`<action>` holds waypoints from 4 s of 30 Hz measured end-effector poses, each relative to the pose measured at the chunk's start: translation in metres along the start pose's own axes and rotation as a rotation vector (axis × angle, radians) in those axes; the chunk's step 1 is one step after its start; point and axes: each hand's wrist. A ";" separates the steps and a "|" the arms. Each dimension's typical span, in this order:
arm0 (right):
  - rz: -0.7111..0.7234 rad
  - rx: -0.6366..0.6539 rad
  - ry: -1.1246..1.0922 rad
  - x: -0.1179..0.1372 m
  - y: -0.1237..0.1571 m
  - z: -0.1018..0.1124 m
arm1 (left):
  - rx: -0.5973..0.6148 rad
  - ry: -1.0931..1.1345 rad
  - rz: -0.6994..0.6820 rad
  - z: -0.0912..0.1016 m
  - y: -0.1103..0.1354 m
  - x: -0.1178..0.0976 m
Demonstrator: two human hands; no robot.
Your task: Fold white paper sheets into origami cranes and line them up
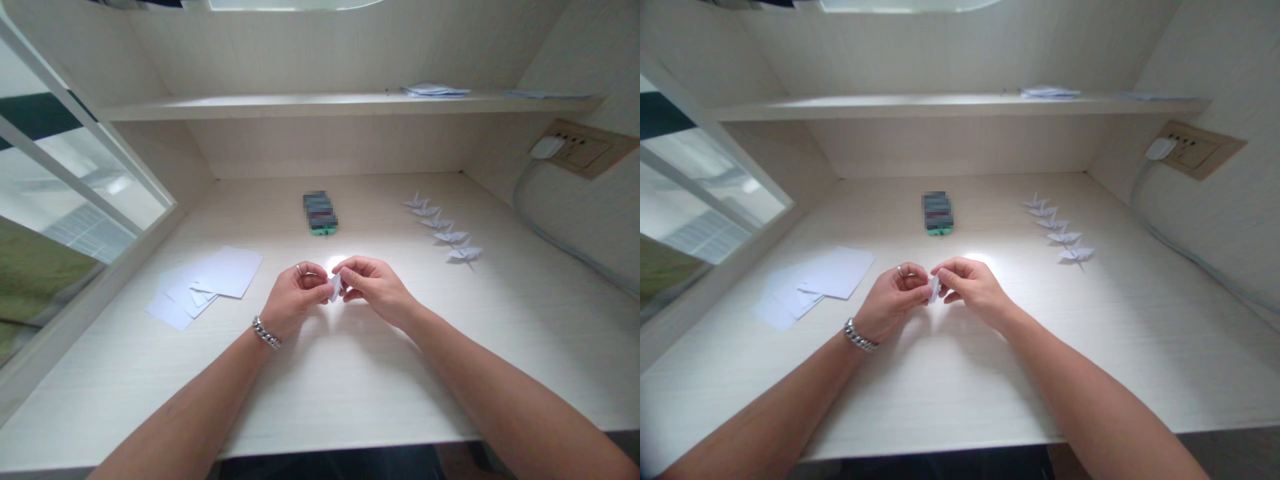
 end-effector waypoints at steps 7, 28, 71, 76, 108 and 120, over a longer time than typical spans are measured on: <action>0.008 0.023 -0.099 -0.002 0.000 -0.002 | 0.029 0.066 0.009 0.002 -0.001 0.001; 0.340 -0.188 0.566 -0.003 0.005 -0.008 | -0.101 -0.534 -0.188 0.000 -0.001 -0.004; 0.267 -0.205 0.855 -0.001 0.002 -0.005 | -0.200 -0.437 -0.272 -0.003 0.003 0.001; 0.252 -0.105 1.078 -0.002 0.001 -0.005 | -0.104 -0.499 -0.272 -0.002 0.004 0.002; -0.202 0.183 0.097 0.011 0.005 0.003 | 0.216 -0.132 0.157 -0.001 0.006 -0.010; -0.173 0.189 0.031 0.005 0.004 0.002 | 0.196 -0.202 0.088 -0.003 0.005 -0.007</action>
Point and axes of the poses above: each hand's wrist, its own y-axis away from the middle knuckle, its own z-axis out of the back of the hand, x = y × z, and after that the axes turned 3 degrees about -x, right-handed
